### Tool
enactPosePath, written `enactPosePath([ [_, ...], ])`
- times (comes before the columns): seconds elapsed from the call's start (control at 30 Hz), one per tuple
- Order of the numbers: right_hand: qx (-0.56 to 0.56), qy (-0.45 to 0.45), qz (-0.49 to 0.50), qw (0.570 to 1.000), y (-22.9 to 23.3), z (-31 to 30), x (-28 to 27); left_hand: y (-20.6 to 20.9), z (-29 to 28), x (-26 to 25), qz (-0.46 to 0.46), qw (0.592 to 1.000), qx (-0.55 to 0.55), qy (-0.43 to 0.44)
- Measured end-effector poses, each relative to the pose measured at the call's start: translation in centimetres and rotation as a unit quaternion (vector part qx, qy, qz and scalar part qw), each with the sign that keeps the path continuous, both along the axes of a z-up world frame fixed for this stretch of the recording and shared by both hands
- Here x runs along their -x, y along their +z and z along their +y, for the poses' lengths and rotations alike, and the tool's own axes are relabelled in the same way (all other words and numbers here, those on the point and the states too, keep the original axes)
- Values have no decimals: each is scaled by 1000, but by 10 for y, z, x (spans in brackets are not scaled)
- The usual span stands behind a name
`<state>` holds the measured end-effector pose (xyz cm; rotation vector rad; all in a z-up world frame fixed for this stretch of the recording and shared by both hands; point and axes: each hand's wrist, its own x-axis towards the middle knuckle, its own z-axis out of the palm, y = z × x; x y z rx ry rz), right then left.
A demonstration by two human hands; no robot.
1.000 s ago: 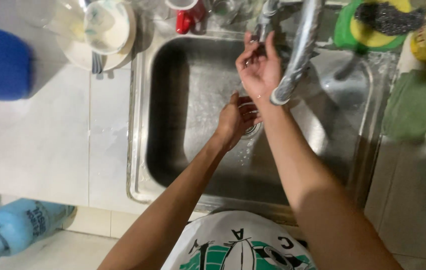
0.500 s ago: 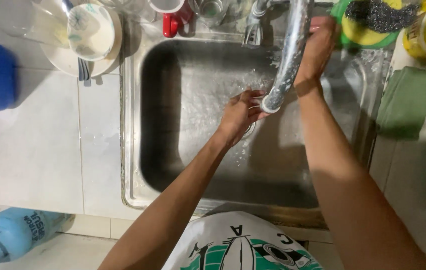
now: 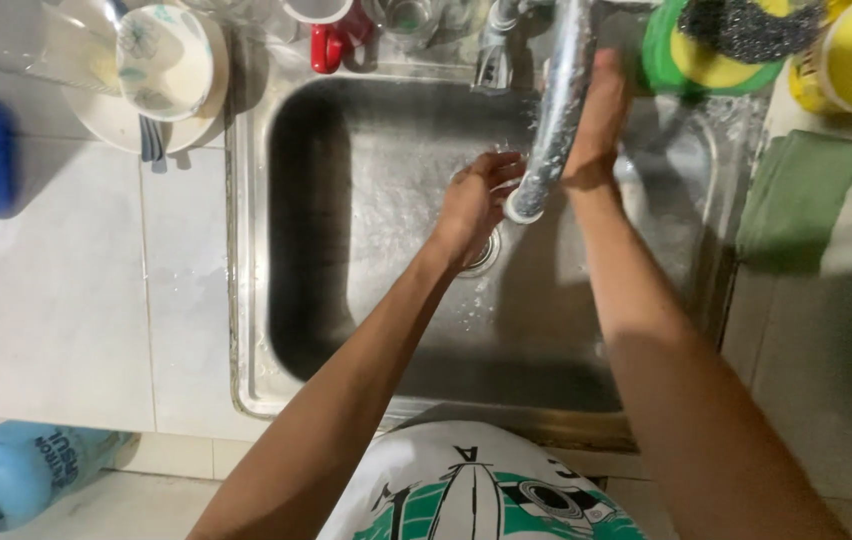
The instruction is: Washing a cleaning cloth and using it to wipe down chairs before organizing food items on a dining table.
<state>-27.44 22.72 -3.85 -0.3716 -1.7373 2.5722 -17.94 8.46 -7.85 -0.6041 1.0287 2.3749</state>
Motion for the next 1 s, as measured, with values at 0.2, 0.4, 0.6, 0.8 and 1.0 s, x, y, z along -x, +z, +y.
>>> enactPosePath([
  [0.2,-332,18,91,939,43,-45,-88,23,-3,23,-61,995,-46,66],
  [0.4,-458,120,97,875,74,-84,-129,20,-21,14,-3,991,-102,89],
  [0.6,-161,123,-20,979,-24,-81,-82,4,-12,0,35,992,-74,95],
  [0.8,63,60,-40,995,-4,-80,-90,49,-5,14,57,974,220,-1],
  [1.0,-53,-21,-85,995,47,-98,-146,-59,10,31,68,949,284,114],
])
